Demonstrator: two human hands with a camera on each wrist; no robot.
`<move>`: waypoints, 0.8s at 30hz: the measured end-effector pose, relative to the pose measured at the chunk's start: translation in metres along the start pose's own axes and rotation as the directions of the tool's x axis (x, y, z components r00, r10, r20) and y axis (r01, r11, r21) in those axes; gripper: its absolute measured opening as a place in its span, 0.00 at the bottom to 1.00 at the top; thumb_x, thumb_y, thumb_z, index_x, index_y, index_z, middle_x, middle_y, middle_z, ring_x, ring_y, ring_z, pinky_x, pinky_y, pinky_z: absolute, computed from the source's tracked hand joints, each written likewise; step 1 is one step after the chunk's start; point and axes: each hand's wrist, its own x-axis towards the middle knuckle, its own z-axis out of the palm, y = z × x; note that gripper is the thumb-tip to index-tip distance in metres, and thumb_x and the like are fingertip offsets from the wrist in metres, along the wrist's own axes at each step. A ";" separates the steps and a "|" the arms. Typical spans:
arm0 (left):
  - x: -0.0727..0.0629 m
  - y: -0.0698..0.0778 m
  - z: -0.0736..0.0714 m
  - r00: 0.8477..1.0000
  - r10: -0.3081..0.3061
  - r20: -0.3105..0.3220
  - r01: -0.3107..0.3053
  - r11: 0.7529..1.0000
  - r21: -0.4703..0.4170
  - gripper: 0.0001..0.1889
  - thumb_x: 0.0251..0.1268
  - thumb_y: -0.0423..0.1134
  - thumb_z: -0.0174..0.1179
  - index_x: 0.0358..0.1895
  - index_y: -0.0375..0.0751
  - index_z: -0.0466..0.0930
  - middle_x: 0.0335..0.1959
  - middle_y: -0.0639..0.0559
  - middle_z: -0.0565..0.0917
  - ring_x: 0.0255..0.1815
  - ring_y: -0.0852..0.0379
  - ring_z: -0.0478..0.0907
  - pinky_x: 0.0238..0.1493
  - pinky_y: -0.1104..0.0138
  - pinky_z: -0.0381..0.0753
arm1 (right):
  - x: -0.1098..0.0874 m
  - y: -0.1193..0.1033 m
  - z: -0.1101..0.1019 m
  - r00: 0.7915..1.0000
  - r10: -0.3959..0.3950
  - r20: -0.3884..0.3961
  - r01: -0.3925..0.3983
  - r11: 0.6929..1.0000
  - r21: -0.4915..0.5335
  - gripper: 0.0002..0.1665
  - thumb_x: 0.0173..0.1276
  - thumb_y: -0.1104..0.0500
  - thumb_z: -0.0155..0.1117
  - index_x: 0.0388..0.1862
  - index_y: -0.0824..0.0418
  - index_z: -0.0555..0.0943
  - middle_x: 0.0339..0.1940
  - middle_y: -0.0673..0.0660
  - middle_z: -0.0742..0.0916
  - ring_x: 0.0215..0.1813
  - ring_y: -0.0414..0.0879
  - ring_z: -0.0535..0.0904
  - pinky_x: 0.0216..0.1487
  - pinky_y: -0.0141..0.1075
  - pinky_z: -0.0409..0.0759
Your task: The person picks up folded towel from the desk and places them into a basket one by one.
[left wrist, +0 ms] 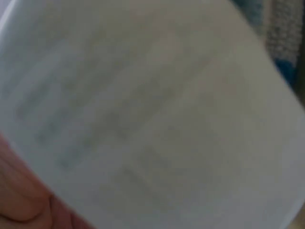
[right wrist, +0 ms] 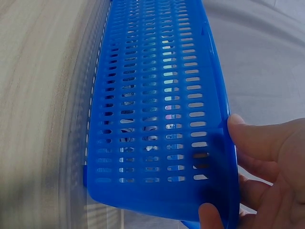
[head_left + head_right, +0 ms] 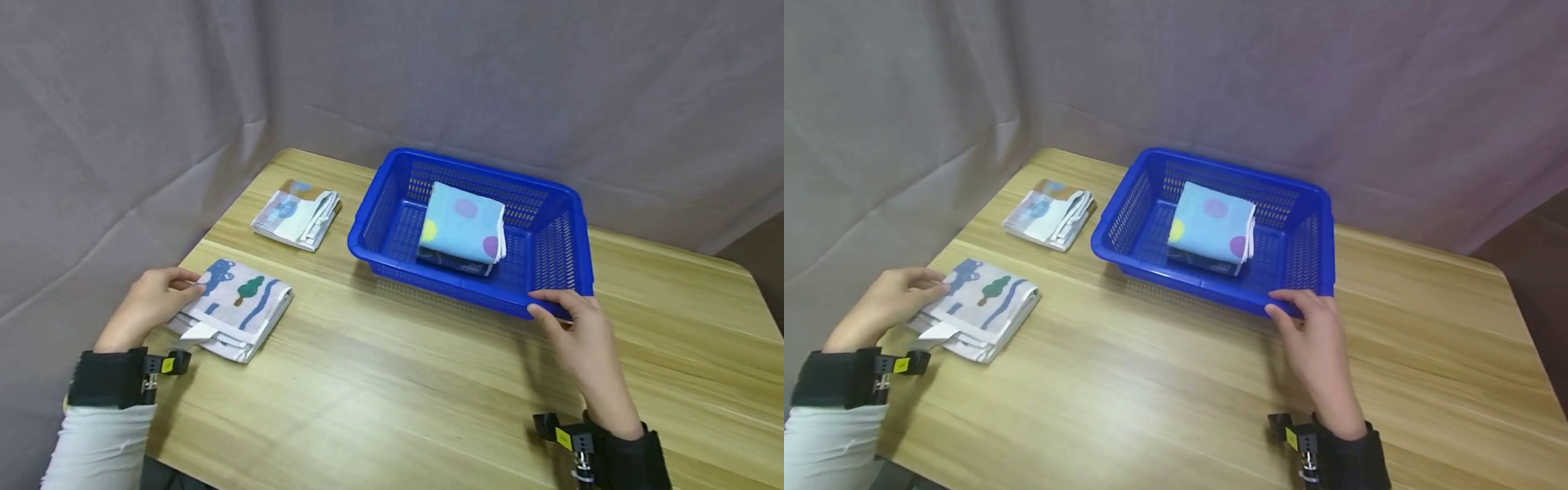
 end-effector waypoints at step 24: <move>-0.005 0.014 0.013 0.994 0.030 0.102 -0.035 0.999 0.042 0.27 0.73 0.43 0.55 0.57 0.15 0.73 0.57 0.20 0.76 0.52 0.34 0.76 0.50 0.45 0.76 | -0.001 -0.001 0.000 1.000 0.021 0.015 -0.022 1.000 0.012 0.15 0.73 0.60 0.61 0.53 0.67 0.83 0.52 0.71 0.83 0.49 0.59 0.72 0.48 0.60 0.81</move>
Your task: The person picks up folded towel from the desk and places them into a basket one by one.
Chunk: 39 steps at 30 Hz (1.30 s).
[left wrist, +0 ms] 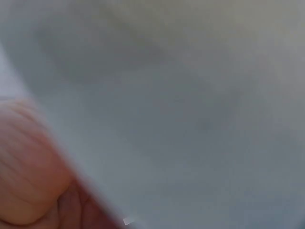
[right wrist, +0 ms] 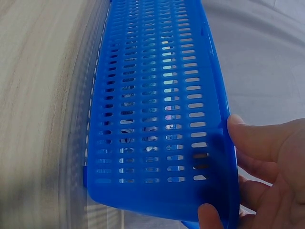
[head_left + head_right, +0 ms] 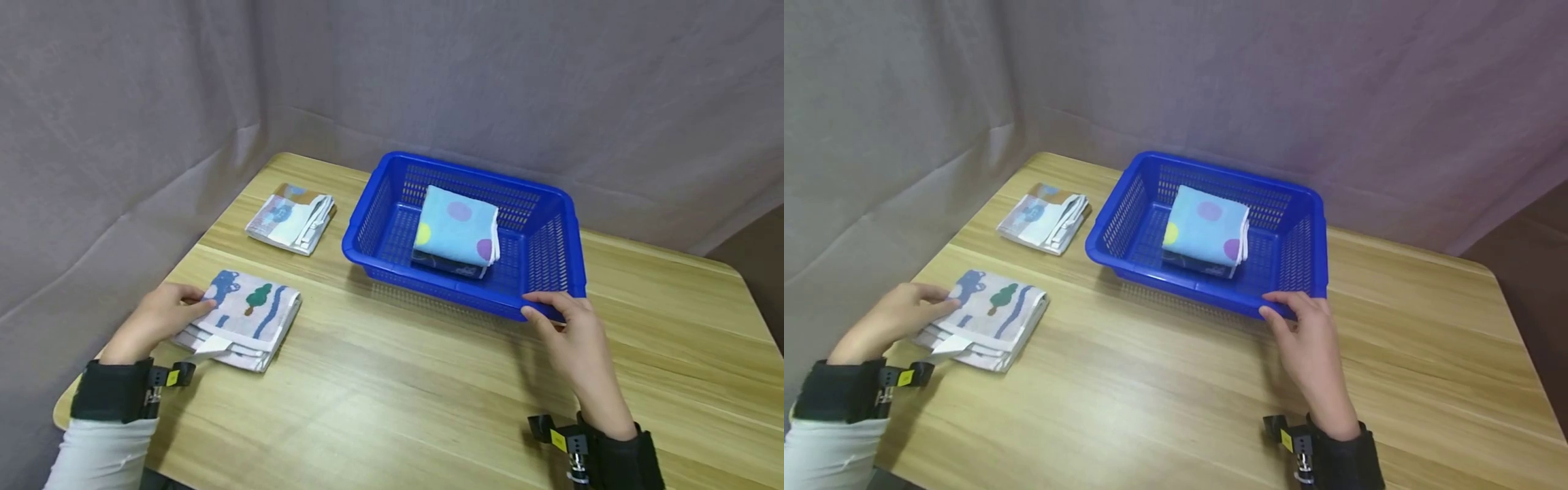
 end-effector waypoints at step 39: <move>-0.015 0.070 0.049 0.988 0.106 0.111 -0.107 0.994 0.009 0.22 0.65 0.44 0.64 0.50 0.24 0.81 0.42 0.37 0.85 0.42 0.47 0.79 0.45 0.51 0.79 | -0.001 -0.003 -0.002 1.000 -0.022 -0.015 0.023 1.000 0.011 0.13 0.72 0.62 0.63 0.51 0.67 0.84 0.51 0.69 0.84 0.48 0.55 0.73 0.47 0.54 0.82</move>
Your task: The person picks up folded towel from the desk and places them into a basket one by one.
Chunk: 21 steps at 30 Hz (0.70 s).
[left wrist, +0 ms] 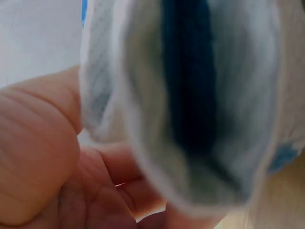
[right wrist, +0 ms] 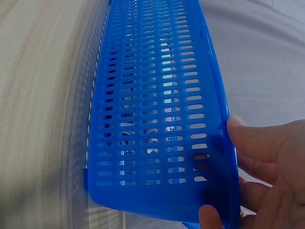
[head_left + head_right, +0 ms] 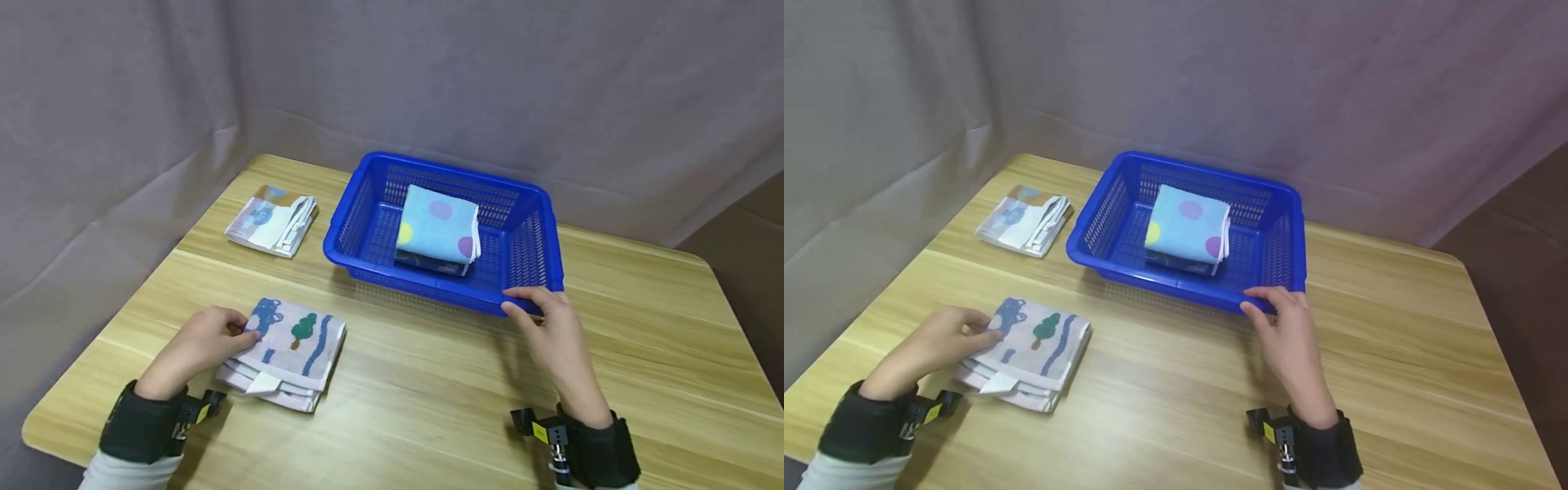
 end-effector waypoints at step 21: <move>0.006 0.049 0.032 0.995 0.086 0.048 -0.083 0.995 -0.052 0.13 0.60 0.44 0.68 0.34 0.36 0.85 0.28 0.51 0.83 0.29 0.56 0.74 0.33 0.65 0.74 | 0.000 0.000 0.000 1.000 0.011 0.002 -0.011 1.000 0.014 0.12 0.72 0.63 0.62 0.50 0.68 0.83 0.50 0.71 0.84 0.49 0.57 0.73 0.47 0.57 0.83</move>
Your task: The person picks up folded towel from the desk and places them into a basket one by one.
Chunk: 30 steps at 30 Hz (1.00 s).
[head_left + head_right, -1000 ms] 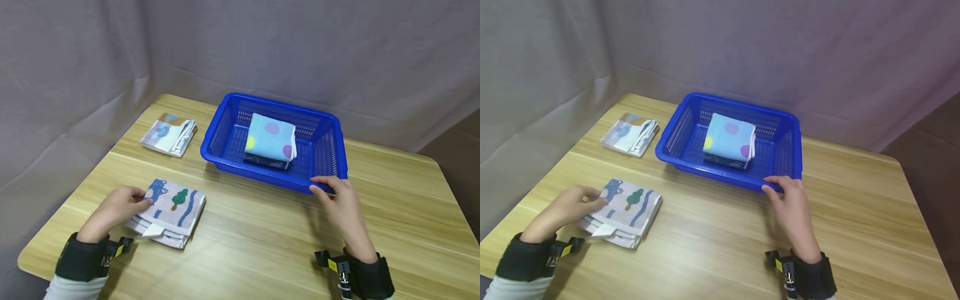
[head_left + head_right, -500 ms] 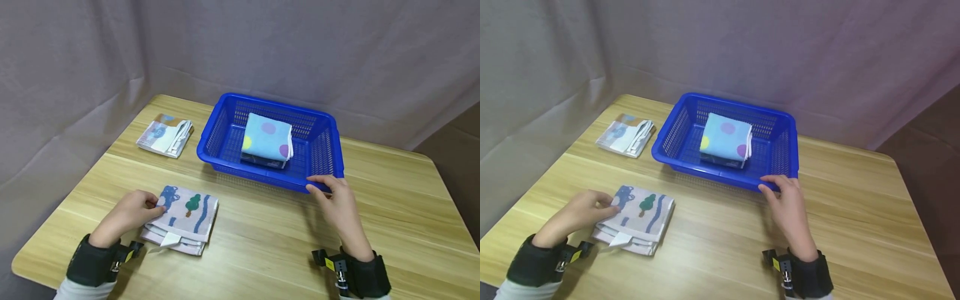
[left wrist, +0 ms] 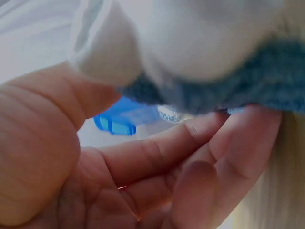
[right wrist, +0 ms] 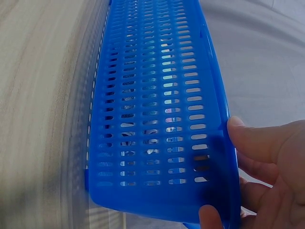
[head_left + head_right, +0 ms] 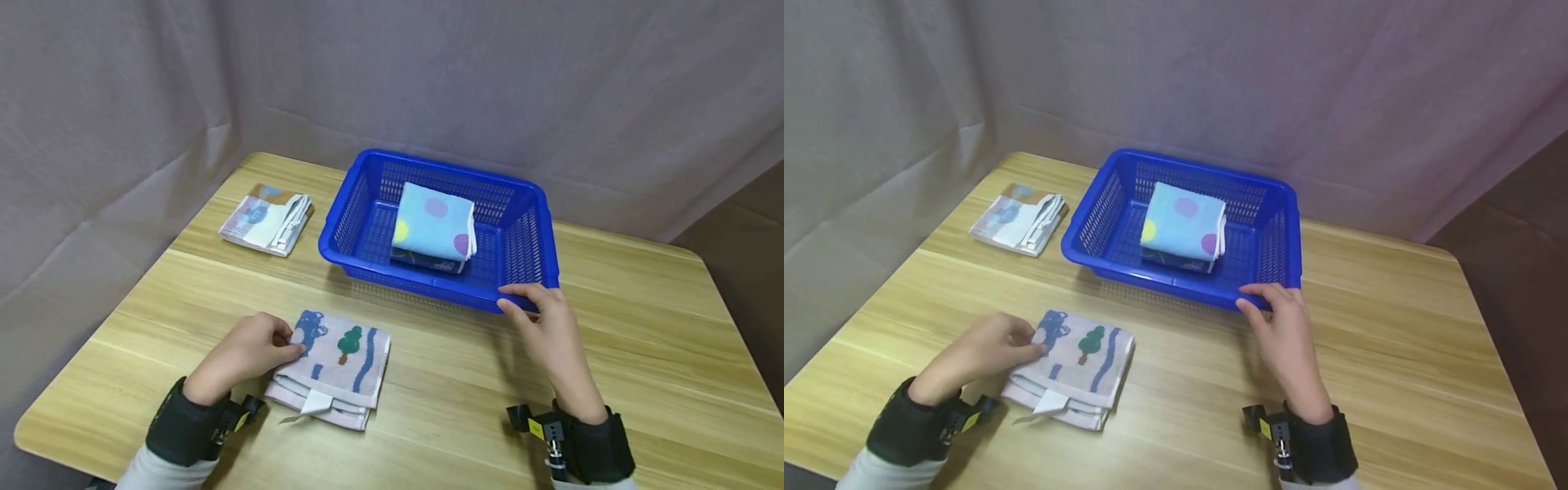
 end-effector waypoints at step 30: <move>0.014 0.052 0.051 0.987 0.137 0.079 -0.130 0.988 -0.089 0.15 0.58 0.43 0.71 0.21 0.42 0.77 0.17 0.56 0.72 0.20 0.61 0.68 0.24 0.71 0.65 | 0.000 0.001 0.000 1.000 -0.006 0.004 0.006 1.000 0.016 0.13 0.72 0.63 0.62 0.51 0.68 0.83 0.51 0.69 0.84 0.49 0.56 0.72 0.48 0.57 0.83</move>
